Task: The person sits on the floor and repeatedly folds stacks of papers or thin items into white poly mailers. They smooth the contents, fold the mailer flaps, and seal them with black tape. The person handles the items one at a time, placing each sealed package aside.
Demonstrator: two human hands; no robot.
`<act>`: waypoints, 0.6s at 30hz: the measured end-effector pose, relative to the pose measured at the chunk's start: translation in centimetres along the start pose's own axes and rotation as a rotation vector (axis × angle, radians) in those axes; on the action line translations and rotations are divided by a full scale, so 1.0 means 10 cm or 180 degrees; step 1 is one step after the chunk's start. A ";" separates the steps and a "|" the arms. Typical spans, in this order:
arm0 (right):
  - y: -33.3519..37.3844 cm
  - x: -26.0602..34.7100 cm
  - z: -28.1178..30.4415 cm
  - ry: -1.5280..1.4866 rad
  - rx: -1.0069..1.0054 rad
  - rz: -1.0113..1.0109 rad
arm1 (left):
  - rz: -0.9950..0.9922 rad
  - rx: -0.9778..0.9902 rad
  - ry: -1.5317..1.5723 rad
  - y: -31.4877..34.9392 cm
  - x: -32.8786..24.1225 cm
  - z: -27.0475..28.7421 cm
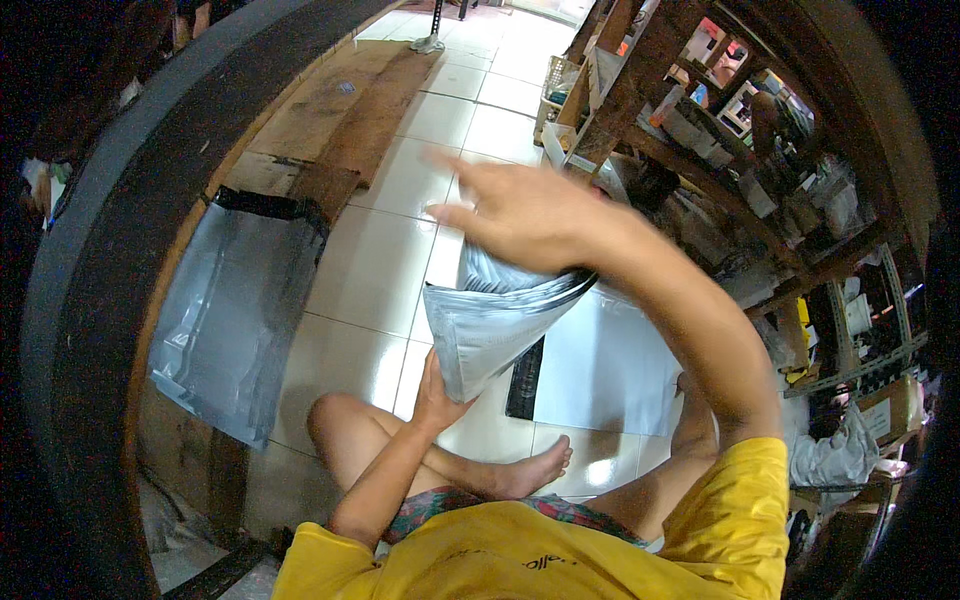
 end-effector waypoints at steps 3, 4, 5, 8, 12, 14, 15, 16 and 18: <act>-0.01 0.02 0.16 -0.0413 -0.0357 0.0299 | 0.0004 0.0019 0.0060 -0.05 -0.06 0.05; -0.01 0.05 0.27 -0.0561 -0.0543 0.0359 | 0.0053 0.0029 0.0077 -0.02 -0.05 0.05; -0.01 0.00 0.21 -0.0406 -0.0555 0.0281 | 0.0080 0.0043 0.0099 -0.02 -0.05 0.04; -0.04 -0.04 0.00 -0.0282 -0.0143 0.0223 | 0.0107 0.0106 0.0095 -0.05 0.04 0.00; 0.01 -0.06 0.07 -0.0290 -0.0170 0.0108 | 0.0375 0.0332 0.0040 -0.06 0.08 -0.07; 0.01 -0.03 -0.04 -0.0068 -0.0175 0.0284 | 0.0521 0.0413 0.0010 -0.08 0.06 -0.04; 0.03 -0.11 0.13 -0.0144 -0.0409 0.0098 | 0.0552 0.0350 -0.0065 -0.06 0.03 0.00; 0.05 -0.10 0.30 -0.0220 -0.0785 0.0331 | 0.0589 0.0278 -0.0115 -0.06 -0.05 0.04; 0.10 -0.09 0.19 0.0106 -0.0516 0.0117 | 0.0076 0.0368 -0.0269 -0.13 -0.28 0.08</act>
Point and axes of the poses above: each hand's wrist, its own y-axis away from the middle knuckle, its own z-axis out of the back of the hand, x = y × z, the point moved 7 cm from there along -y, towards the middle knuckle, and after that the axes turned 9 degrees about z, right-handed, at the moved point
